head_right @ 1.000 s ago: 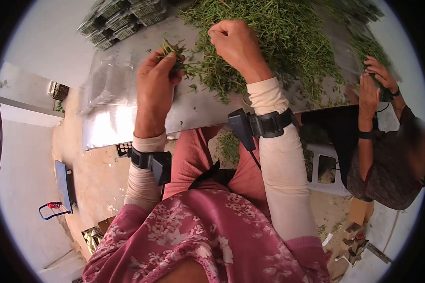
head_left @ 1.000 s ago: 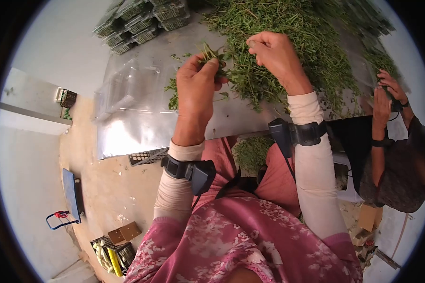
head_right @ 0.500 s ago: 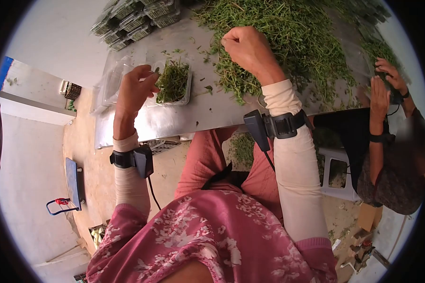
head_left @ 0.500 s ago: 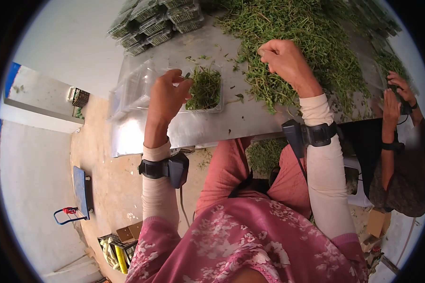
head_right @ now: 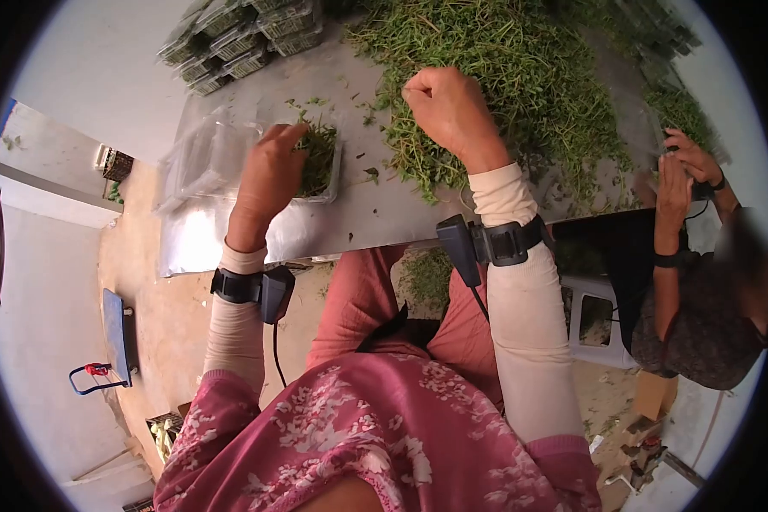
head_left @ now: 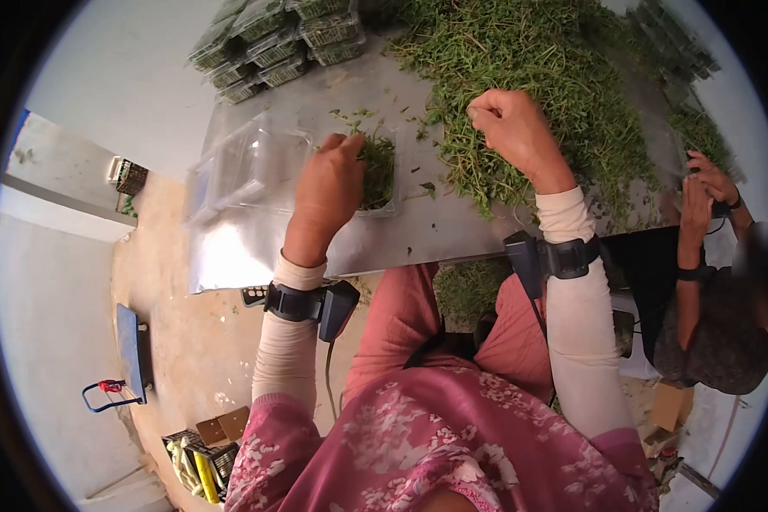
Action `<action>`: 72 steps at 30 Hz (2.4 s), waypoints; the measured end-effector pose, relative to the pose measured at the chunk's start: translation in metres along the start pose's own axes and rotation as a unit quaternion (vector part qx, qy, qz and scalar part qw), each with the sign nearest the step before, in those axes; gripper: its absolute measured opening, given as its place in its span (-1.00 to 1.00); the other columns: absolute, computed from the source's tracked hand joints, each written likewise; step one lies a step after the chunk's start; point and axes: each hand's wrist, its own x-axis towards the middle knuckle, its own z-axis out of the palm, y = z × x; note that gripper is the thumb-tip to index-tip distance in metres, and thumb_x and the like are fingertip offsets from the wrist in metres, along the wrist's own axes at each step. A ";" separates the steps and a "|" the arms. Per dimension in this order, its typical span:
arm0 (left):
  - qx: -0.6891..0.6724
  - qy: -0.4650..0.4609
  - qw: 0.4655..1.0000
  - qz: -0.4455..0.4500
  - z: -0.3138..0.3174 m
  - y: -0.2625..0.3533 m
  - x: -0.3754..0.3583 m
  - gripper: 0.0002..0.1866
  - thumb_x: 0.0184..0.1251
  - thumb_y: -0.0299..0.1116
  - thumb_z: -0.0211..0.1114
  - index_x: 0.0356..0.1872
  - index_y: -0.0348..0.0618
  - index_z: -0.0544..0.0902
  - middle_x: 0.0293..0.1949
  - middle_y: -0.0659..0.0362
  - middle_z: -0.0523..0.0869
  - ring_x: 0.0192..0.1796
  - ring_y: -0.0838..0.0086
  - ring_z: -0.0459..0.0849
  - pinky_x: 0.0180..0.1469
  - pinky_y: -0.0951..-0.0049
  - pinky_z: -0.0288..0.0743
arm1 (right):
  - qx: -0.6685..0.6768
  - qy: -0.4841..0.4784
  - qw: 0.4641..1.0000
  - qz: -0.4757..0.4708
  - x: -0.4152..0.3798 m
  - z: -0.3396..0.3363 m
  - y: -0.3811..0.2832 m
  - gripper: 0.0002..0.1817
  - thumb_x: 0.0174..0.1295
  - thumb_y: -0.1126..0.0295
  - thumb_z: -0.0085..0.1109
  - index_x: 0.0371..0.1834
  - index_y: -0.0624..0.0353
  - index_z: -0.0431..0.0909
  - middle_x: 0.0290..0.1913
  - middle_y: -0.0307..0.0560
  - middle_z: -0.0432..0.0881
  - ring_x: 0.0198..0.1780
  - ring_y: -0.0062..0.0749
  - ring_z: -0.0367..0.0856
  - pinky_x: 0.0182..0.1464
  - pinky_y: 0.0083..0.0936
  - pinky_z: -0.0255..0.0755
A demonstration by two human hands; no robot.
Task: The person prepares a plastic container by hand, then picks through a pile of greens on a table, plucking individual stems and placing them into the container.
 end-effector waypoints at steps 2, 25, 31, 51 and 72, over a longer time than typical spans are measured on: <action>0.049 -0.056 0.997 -0.005 0.009 -0.002 -0.001 -0.85 0.10 -0.59 0.11 -0.30 -0.27 0.58 -0.24 -0.08 0.61 -0.17 -0.05 0.62 -0.13 0.10 0.52 | -0.014 -0.013 1.000 -0.002 0.000 0.000 0.000 -0.80 0.20 0.39 0.19 -0.25 0.31 0.65 -0.45 -0.15 0.66 -0.50 -0.51 0.57 -0.39 -0.52 0.47; 0.112 0.001 0.994 0.021 -0.015 0.024 -0.005 -0.91 0.05 -0.59 0.12 -0.41 -0.28 0.55 -0.27 -0.05 0.61 -0.16 -0.02 0.60 -0.11 0.12 0.51 | -0.212 -0.144 0.966 0.020 -0.009 -0.012 -0.003 -0.72 0.01 0.31 0.37 -0.53 0.33 0.56 -0.56 0.08 0.59 -0.53 -0.29 0.56 -0.38 -0.33 0.44; 0.091 -0.078 0.991 0.052 0.001 -0.004 -0.010 -0.92 0.04 -0.61 0.10 -0.44 -0.26 0.55 -0.34 -0.07 0.63 -0.17 0.01 0.60 -0.11 0.13 0.50 | -0.246 -0.077 0.966 -0.001 -0.008 -0.011 0.017 -0.82 -0.07 0.51 0.30 -0.40 0.35 0.55 -0.37 0.20 0.61 -0.25 0.07 0.64 -0.19 -0.23 0.49; -0.147 -0.092 0.968 -0.179 0.058 0.110 0.005 -0.62 0.22 -0.23 0.33 -0.34 -0.46 0.50 -0.42 -0.33 0.64 -0.23 -0.19 0.65 -0.22 0.03 0.50 | -0.270 -0.129 0.952 0.058 -0.001 -0.004 0.016 -0.85 -0.04 0.54 0.13 -0.42 0.30 0.67 -0.32 0.36 0.64 -0.20 0.26 0.64 -0.09 -0.08 0.53; -0.246 -0.033 0.940 -0.233 0.082 0.076 0.010 -0.74 0.24 -0.39 0.20 -0.20 -0.45 0.61 -0.50 0.05 0.71 -0.56 0.45 0.67 -0.46 0.44 0.52 | -0.063 -0.249 0.963 0.079 -0.004 -0.022 -0.003 -0.92 0.00 0.51 0.22 -0.53 0.30 0.59 -0.59 -0.16 0.60 -0.62 -0.58 0.56 -0.55 -0.57 0.41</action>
